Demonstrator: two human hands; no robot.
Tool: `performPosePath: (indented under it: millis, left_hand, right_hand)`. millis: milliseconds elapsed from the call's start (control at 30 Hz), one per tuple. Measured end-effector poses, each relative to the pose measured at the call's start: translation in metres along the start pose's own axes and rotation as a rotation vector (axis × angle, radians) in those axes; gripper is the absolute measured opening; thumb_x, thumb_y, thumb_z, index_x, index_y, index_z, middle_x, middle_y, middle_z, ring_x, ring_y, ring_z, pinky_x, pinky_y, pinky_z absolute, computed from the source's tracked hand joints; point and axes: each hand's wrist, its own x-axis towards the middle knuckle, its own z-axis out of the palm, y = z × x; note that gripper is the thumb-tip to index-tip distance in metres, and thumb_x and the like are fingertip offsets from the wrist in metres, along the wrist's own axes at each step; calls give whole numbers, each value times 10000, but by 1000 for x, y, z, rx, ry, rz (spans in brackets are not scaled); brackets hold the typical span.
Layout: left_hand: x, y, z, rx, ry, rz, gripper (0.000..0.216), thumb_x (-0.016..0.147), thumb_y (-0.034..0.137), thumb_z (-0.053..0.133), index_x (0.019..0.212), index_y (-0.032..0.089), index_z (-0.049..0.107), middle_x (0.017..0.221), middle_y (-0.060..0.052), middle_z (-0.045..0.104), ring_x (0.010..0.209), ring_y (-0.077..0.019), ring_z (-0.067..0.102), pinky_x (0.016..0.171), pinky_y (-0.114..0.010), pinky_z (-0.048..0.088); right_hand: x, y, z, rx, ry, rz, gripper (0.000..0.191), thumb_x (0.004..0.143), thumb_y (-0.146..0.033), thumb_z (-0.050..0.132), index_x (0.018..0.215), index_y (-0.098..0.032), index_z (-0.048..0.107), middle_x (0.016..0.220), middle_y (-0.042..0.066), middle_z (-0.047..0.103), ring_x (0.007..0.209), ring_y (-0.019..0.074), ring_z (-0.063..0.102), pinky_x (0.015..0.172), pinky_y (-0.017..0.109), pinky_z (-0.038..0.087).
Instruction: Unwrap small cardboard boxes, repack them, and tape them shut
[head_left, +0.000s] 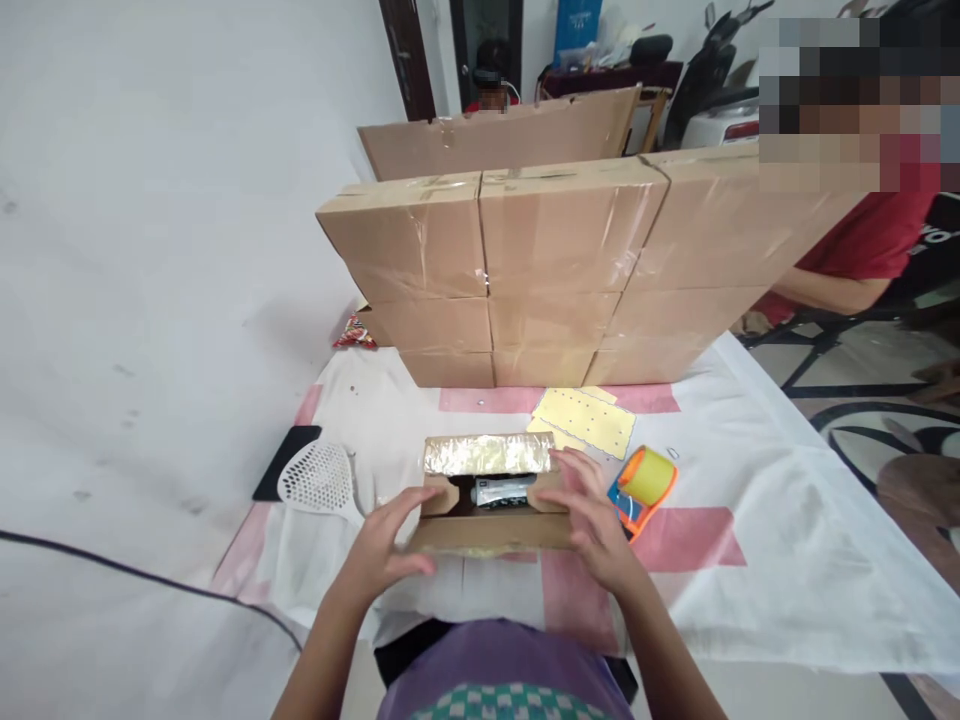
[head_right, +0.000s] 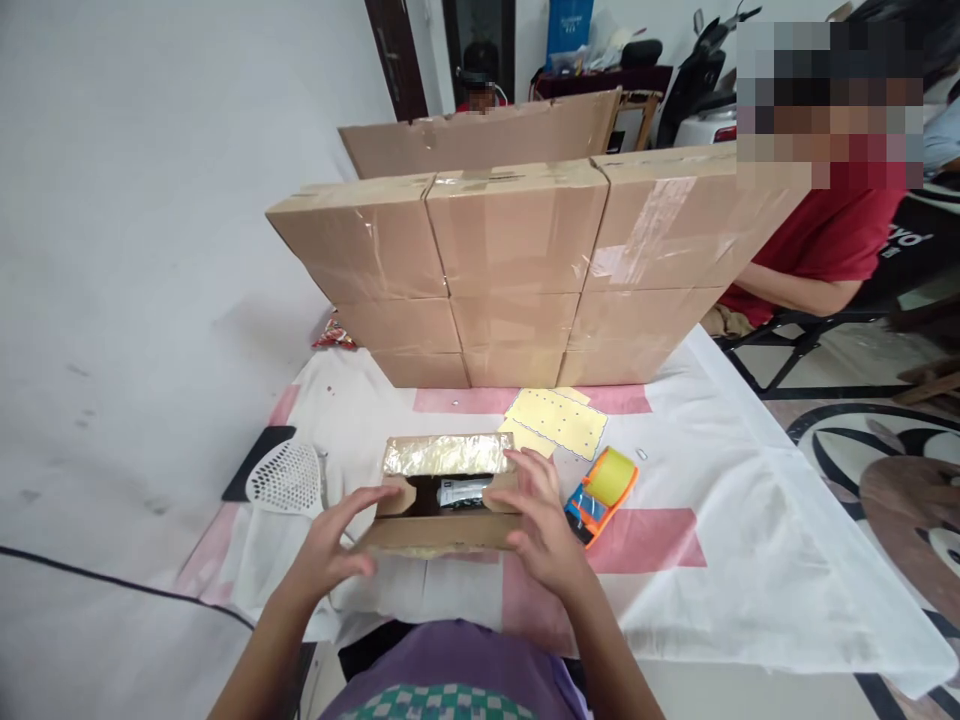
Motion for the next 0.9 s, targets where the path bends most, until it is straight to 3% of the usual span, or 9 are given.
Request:
performPosePath:
  millis: [67, 167, 300, 367, 433, 567, 700, 800, 900]
  left_hand:
    - [9, 2, 3, 77, 120, -129, 472, 913, 560, 581, 1266, 247, 562, 1030, -79, 728, 913, -235, 728, 771, -356, 611]
    - [29, 8, 10, 352, 293, -215, 325, 920, 388, 622, 1198, 219, 617, 1105, -108, 646, 990, -257, 667, 819, -408, 576]
    - [45, 15, 19, 518, 170, -119, 151, 941, 274, 582, 1041, 233, 688, 1070, -83, 662, 1016, -256, 628, 909, -448, 486]
    - [47, 21, 25, 503, 110, -71, 119, 950, 258, 576, 994, 235, 684, 1008, -54, 700, 966, -230, 648, 873, -414, 473]
    - [48, 27, 35, 480, 125, 0, 140, 924, 309, 630, 1024, 221, 673, 1024, -65, 716, 983, -239, 655, 861, -402, 477]
    - [46, 33, 54, 445, 226, 198, 271, 878, 336, 697, 1117, 212, 661, 1059, -90, 725, 984, -251, 677, 864, -384, 527]
    - [49, 17, 60, 488, 131, 448, 343, 899, 411, 662, 1197, 241, 677, 1115, -74, 735, 1023, -233, 702, 860, -302, 579]
    - [58, 3, 59, 539, 132, 596, 337, 928, 458, 607, 1164, 238, 702, 1058, -47, 762, 944, -196, 735, 806, -228, 594]
    - [67, 0, 58, 544, 120, 633, 323, 947, 447, 577, 1154, 236, 707, 1035, -29, 775, 918, -191, 747, 820, -225, 603]
  right_hand:
    - [4, 7, 13, 73, 99, 58, 823, 895, -809, 158, 1226, -245, 657, 1496, 124, 397, 1415, 345, 352, 1145, 548, 322]
    - [5, 15, 23, 31, 292, 127, 619, 957, -655, 347, 1370, -216, 485, 1466, 162, 408, 1401, 320, 389, 1126, 521, 363]
    - [-21, 41, -2, -146, 696, 210, 394, 953, -391, 505, 1301, -208, 478, 1374, 168, 475, 1358, 318, 425, 1127, 572, 339]
    - [-40, 65, -24, -233, 923, 323, 444, 901, -407, 585, 1272, -195, 462, 1344, 181, 473, 1318, 335, 451, 1096, 594, 366]
    - [-57, 90, -39, -119, 1018, 419, 524, 833, -451, 666, 1230, -200, 435, 1271, 163, 515, 1198, 311, 552, 1012, 555, 463]
    - [-74, 118, -40, 169, 828, 532, 451, 800, -553, 666, 1032, -237, 444, 926, 58, 644, 845, 251, 684, 760, 435, 589]
    - [-69, 122, -29, 4, 598, 477, 326, 886, -503, 599, 1075, -238, 577, 1001, 91, 703, 954, 313, 695, 833, 490, 585]
    - [-63, 118, -27, -66, 611, 384, 320, 917, -492, 565, 1088, -241, 663, 1078, 99, 707, 1031, 334, 684, 890, 505, 574]
    - [-60, 112, -25, -36, 615, 353, 361, 934, -518, 539, 1074, -230, 707, 1097, 102, 718, 1080, 339, 673, 938, 504, 558]
